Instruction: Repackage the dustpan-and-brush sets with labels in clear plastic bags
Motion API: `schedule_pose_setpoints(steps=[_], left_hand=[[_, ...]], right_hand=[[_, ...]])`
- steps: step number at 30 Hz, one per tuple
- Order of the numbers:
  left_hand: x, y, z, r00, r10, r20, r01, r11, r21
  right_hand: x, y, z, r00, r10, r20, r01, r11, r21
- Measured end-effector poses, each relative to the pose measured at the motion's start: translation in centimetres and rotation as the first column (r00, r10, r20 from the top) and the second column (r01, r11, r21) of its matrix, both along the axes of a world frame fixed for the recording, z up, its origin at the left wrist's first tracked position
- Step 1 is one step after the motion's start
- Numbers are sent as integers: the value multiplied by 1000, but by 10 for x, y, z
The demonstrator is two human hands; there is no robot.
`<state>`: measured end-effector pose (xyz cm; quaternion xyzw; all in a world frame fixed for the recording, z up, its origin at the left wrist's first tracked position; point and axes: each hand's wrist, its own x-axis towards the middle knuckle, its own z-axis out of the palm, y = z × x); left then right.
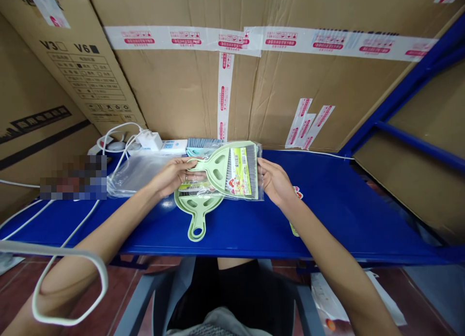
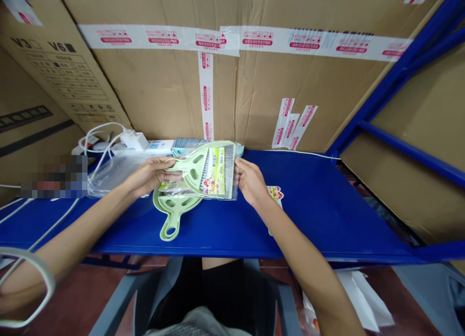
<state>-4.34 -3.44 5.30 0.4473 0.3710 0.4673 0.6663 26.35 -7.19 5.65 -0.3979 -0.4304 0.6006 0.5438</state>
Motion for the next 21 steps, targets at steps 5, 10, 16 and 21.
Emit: schedule_pose_setpoints(steps=[5, 10, 16, 21], left_hand=[[-6, 1, 6, 1000, 17, 16, -17, 1000, -7], [-7, 3, 4, 999, 20, 42, -19, 1000, -14], [-3, 1, 0, 997, 0, 75, -1, 1000, 4], [-2, -1, 0, 996, -46, 72, 42, 998, 56]], right_hand=[[8, 3, 5, 999, -52, -12, 52, 998, 22], [9, 4, 5, 990, -133, 42, 130, 989, 64], [2, 1, 2, 957, -268, 113, 233, 938, 255], [3, 1, 4, 955, -189, 231, 103, 935, 338]])
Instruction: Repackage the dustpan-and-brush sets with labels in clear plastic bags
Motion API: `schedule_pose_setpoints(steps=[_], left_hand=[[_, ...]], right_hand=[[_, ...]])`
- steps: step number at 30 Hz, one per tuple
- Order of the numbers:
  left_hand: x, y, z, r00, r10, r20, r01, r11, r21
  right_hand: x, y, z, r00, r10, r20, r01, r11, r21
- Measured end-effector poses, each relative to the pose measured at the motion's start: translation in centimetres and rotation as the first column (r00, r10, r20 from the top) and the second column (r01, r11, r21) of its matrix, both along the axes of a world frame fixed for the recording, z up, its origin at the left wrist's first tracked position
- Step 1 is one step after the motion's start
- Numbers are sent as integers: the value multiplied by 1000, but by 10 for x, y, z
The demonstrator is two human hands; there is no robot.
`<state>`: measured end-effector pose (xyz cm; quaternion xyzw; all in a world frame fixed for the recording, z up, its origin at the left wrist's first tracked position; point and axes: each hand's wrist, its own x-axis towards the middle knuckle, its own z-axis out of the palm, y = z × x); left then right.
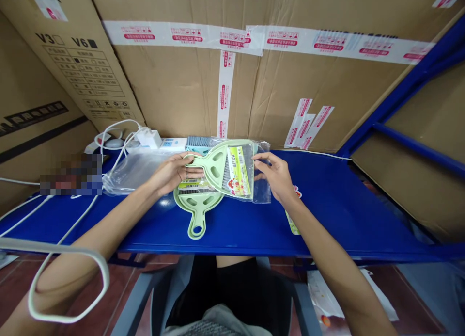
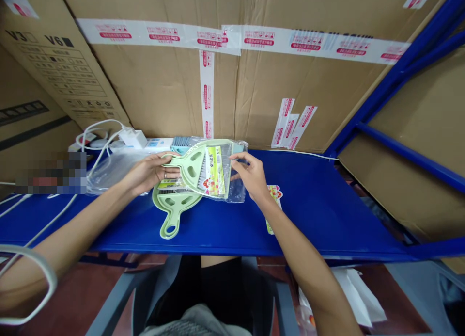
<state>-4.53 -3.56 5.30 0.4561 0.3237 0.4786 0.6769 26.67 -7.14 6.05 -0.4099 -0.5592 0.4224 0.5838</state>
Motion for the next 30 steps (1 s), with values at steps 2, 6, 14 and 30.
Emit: schedule_pose_setpoints(steps=[2, 6, 14, 30], left_hand=[[0, -1, 0, 1000, -9, -2, 9, 1000, 13], [0, -1, 1, 1000, -19, -5, 19, 1000, 16], [0, 0, 0, 1000, -14, -13, 14, 999, 30], [1, 0, -3, 1000, -6, -20, 6, 1000, 27]], right_hand=[[0, 0, 0, 1000, 18, 22, -19, 1000, 11], [-1, -1, 0, 999, 44, 18, -44, 999, -2], [0, 2, 0, 1000, 24, -14, -24, 1000, 5], [4, 2, 1, 995, 81, -65, -83, 996, -37]])
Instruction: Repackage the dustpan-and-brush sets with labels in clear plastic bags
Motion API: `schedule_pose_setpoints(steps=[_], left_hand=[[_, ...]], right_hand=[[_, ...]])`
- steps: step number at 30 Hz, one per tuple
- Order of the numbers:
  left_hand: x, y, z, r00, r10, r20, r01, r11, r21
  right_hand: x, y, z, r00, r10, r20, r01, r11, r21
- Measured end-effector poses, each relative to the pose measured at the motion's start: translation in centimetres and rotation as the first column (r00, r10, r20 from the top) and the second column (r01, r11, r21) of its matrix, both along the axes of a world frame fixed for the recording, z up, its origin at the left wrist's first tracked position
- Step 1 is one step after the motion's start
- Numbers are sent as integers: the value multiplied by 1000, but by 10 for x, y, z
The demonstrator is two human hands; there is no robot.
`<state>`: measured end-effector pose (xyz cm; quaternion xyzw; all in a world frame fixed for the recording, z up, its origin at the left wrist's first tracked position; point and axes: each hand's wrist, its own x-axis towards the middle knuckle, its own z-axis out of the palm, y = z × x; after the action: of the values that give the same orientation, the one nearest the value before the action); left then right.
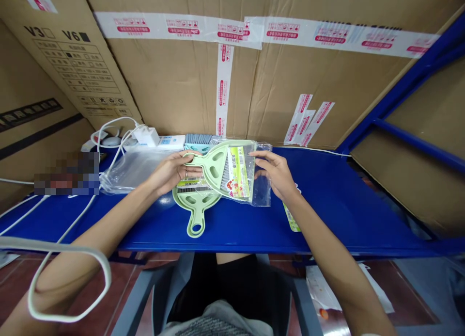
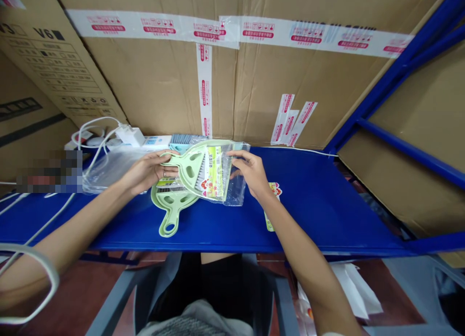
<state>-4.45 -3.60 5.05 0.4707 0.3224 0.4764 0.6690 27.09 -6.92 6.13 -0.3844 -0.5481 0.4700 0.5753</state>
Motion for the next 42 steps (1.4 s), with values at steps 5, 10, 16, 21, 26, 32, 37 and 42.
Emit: schedule_pose_setpoints(steps=[5, 10, 16, 21, 26, 32, 37, 42], left_hand=[[0, 0, 0, 1000, 8, -3, -8, 1000, 2], [-1, 1, 1, 999, 37, 7, -37, 999, 2], [0, 0, 0, 999, 36, 3, -36, 999, -3], [1, 0, 0, 999, 37, 2, -37, 999, 5], [5, -3, 0, 1000, 18, 9, -18, 1000, 2], [6, -4, -2, 1000, 23, 13, -23, 1000, 2], [5, -3, -2, 999, 48, 13, -48, 999, -3], [2, -1, -2, 997, 61, 46, -60, 998, -3]], right_hand=[[0, -3, 3, 996, 86, 0, -86, 996, -12], [2, 0, -1, 987, 124, 106, -128, 991, 34], [10, 2, -2, 949, 40, 312, -95, 982, 164], [12, -3, 5, 894, 119, 431, -197, 970, 141], [7, -7, 4, 817, 70, 573, -193, 969, 157], [2, -4, -6, 831, -84, 550, -54, 972, 229], [1, -4, -2, 893, -73, 444, -15, 981, 193], [-1, -6, 3, 976, 14, 217, -25, 998, 51]])
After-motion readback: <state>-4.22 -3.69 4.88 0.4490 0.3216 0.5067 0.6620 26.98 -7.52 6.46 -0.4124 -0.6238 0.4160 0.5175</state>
